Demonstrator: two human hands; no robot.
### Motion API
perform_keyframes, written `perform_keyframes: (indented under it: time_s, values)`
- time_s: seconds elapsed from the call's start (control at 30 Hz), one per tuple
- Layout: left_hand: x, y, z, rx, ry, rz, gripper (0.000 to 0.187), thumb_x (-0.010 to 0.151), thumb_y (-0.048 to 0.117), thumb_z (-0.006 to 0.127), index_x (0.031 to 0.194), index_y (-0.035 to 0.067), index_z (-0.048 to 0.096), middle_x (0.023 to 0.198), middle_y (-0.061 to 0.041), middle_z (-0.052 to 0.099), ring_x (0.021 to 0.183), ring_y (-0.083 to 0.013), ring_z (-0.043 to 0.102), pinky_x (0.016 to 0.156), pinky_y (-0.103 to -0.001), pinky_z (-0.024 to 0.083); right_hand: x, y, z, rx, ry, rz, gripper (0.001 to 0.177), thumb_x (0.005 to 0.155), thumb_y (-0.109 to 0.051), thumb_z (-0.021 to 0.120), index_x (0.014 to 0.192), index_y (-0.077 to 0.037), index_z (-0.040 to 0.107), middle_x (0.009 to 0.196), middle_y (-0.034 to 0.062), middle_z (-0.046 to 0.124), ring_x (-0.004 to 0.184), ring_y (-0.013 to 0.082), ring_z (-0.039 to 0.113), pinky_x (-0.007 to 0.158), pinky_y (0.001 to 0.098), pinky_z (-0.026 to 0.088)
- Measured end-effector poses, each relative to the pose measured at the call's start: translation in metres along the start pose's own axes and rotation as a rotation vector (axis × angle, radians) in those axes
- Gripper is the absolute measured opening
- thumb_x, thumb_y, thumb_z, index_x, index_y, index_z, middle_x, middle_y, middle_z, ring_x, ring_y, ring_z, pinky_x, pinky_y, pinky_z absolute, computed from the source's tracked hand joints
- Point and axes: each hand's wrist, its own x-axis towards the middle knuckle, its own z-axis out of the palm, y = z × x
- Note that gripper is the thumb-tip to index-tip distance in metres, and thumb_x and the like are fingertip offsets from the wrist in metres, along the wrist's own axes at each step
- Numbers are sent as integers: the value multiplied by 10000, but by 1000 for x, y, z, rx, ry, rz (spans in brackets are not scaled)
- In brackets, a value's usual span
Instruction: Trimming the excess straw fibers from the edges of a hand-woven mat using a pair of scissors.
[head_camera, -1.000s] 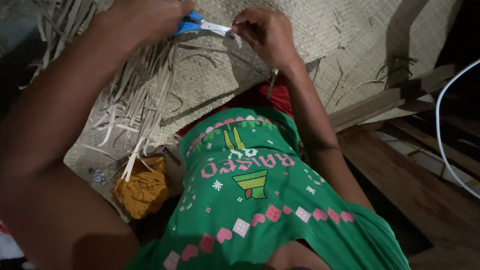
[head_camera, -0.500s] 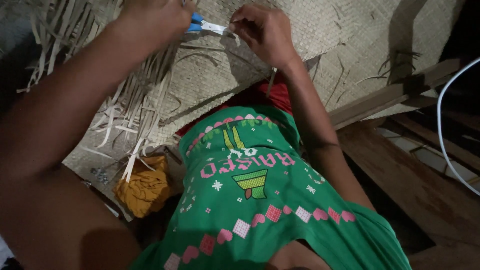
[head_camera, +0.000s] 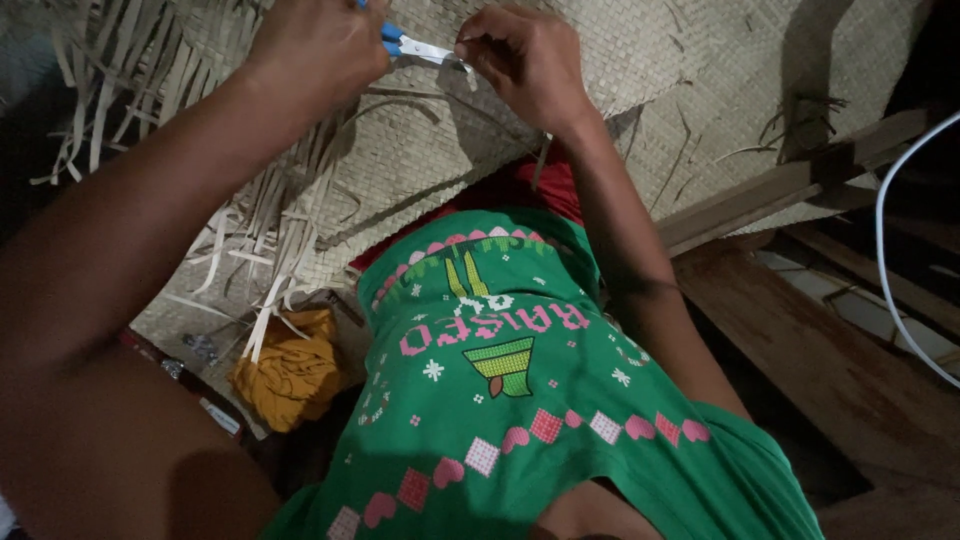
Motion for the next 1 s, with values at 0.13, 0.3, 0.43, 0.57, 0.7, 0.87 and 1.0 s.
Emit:
perform_keyframes:
  time_s: [0.13, 0.3, 0.43, 0.57, 0.7, 0.87, 1.0]
  values:
    - [0, -3, -6, -69, -42, 9, 101, 778, 223, 801, 807, 319, 786, 1127, 79, 694, 777, -79, 678, 510, -233, 473, 1, -1, -1, 2, 14, -21, 96, 1006, -57, 813, 1011, -129, 750, 865, -19, 716, 659, 112, 602, 580, 282, 412]
    - [4, -1, -1, -94, -82, 28, 127, 827, 222, 770, 895, 325, 796, 1093, 63, 709, 872, -114, 701, 567, -266, 510, 0, 0, 0, -1, 16, -21, 113, 995, -46, 811, 1021, -138, 752, 883, -24, 731, 687, 122, 619, 585, 295, 404]
    - [3, -4, -8, -41, -113, 48, 128, 808, 198, 788, 883, 301, 787, 983, 82, 685, 777, -76, 662, 534, -243, 474, 1, -3, -2, -20, 18, -34, 70, 1013, -83, 807, 1024, -133, 758, 900, -7, 745, 737, 152, 673, 598, 315, 442]
    - [2, -10, -15, -91, -160, 61, 149, 842, 150, 775, 960, 241, 771, 841, 107, 687, 736, -83, 693, 496, -246, 516, 3, -9, -8, 153, -13, 28, 59, 1076, -82, 742, 1022, -63, 728, 842, 42, 703, 669, 149, 589, 581, 301, 401]
    - [-22, -11, 15, -216, 219, -91, 586, 740, 230, 736, 1320, 149, 711, 833, 46, 765, 862, -170, 742, 637, -322, 552, -7, -1, -17, 757, 71, 288, 49, 1069, -15, 643, 1087, -43, 680, 1105, 122, 726, 993, 206, 704, 859, 320, 607]
    - [-23, 6, -22, -906, 109, -211, 807, 865, 30, 741, 1583, -2, 374, 1253, -283, 654, 1020, -403, 630, 828, -509, 497, -37, 9, -43, 939, 318, 222, 168, 1107, -123, 566, 1062, -21, 691, 1022, 156, 729, 897, 234, 734, 819, 320, 624]
    - [-29, 34, 16, -494, 445, -254, 830, 900, 360, 849, 1597, 81, 495, 1356, -85, 722, 1278, -274, 596, 917, -433, 498, -93, 39, -90, 623, 650, 385, 136, 1083, -178, 653, 1013, -69, 691, 913, 122, 718, 748, 213, 713, 651, 325, 616]
